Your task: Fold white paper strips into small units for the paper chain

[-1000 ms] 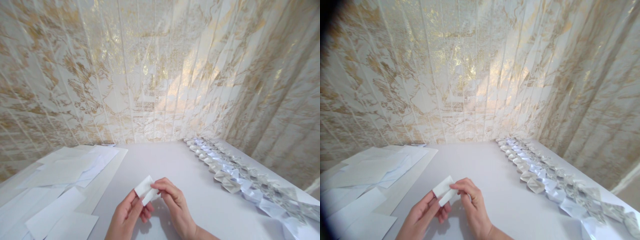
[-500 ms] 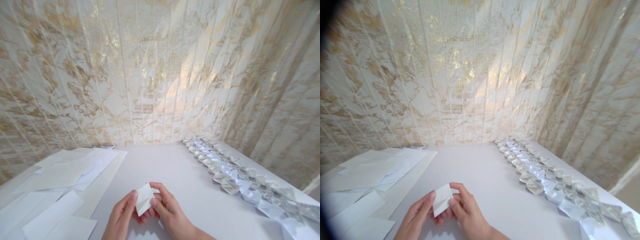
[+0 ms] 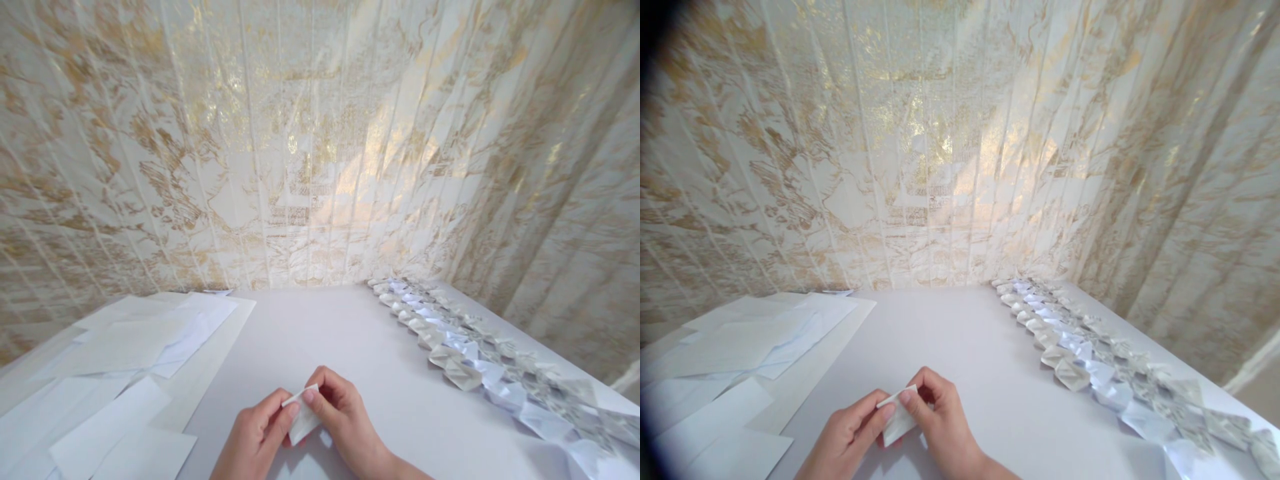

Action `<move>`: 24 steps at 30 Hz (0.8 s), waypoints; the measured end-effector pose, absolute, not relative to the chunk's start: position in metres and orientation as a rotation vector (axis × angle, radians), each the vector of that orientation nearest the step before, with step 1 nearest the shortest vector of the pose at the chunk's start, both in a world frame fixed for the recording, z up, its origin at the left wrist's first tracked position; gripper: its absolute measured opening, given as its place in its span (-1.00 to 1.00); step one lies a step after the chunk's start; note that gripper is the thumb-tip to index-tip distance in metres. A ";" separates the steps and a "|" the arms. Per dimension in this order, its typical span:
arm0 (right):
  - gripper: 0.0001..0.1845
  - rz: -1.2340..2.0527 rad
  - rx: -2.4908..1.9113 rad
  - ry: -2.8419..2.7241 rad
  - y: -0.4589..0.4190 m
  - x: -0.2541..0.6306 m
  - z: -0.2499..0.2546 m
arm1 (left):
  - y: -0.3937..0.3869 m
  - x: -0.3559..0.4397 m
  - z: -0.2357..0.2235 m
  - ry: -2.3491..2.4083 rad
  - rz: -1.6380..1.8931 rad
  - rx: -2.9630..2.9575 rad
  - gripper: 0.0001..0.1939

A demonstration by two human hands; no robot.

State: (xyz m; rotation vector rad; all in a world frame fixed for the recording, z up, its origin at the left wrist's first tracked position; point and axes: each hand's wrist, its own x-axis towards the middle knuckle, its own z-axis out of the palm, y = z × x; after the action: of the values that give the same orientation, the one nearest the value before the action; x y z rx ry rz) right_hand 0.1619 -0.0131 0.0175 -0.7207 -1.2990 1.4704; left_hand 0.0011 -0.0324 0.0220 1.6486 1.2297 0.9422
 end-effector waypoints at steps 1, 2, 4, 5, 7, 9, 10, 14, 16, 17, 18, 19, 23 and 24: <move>-0.53 1.475 -0.703 -1.275 -0.013 0.162 0.018 | -0.033 0.002 0.022 1.224 0.947 1.636 -0.55; -0.54 1.486 -0.676 -1.247 -0.013 0.162 0.019 | -0.033 0.002 0.022 1.216 0.954 1.612 -0.55; -0.54 1.516 -0.637 -1.194 -0.013 0.162 0.022 | -0.033 0.004 0.022 1.200 0.954 1.552 -0.53; -0.54 1.523 -0.636 -1.174 -0.012 0.162 0.023 | -0.033 0.005 0.022 1.193 0.943 1.529 -0.53; -0.53 1.534 -0.651 -1.144 -0.011 0.162 0.023 | -0.033 0.006 0.022 1.179 0.917 1.513 -0.53; -0.55 1.558 -0.660 -1.139 -0.009 0.161 0.021 | -0.032 0.006 0.019 1.167 0.900 1.539 -0.56; -0.55 1.573 -0.656 -1.146 -0.009 0.161 0.020 | -0.031 0.005 0.018 1.163 0.894 1.556 -0.59; -0.55 1.552 -0.723 -1.197 -0.007 0.161 0.021 | -0.031 0.004 0.013 1.200 0.834 1.668 -0.67; -0.55 1.509 -0.781 -1.199 -0.008 0.162 0.023 | -0.032 0.004 0.013 1.232 0.810 1.738 -0.65; -0.55 1.499 -0.795 -1.188 -0.009 0.162 0.024 | -0.033 0.005 0.014 1.244 0.806 1.764 -0.65; -0.55 1.504 -0.797 -1.170 -0.009 0.162 0.025 | -0.033 0.005 0.016 1.245 0.801 1.780 -0.64; -0.56 1.515 -0.796 -1.146 -0.009 0.162 0.026 | -0.034 0.006 0.017 1.241 0.798 1.787 -0.63; -0.56 1.620 -0.787 -1.100 -0.010 0.161 0.026 | -0.038 0.011 0.026 1.191 0.793 1.751 -0.58; -0.56 1.646 -0.786 -1.119 -0.011 0.161 0.025 | -0.040 0.012 0.027 1.190 0.808 1.732 -0.57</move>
State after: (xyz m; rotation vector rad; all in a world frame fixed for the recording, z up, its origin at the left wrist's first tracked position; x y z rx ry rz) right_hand 0.1605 -0.0107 0.0255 -0.7857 -1.1185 1.6456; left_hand 0.0120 -0.0399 0.0275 1.7315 1.1902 0.8084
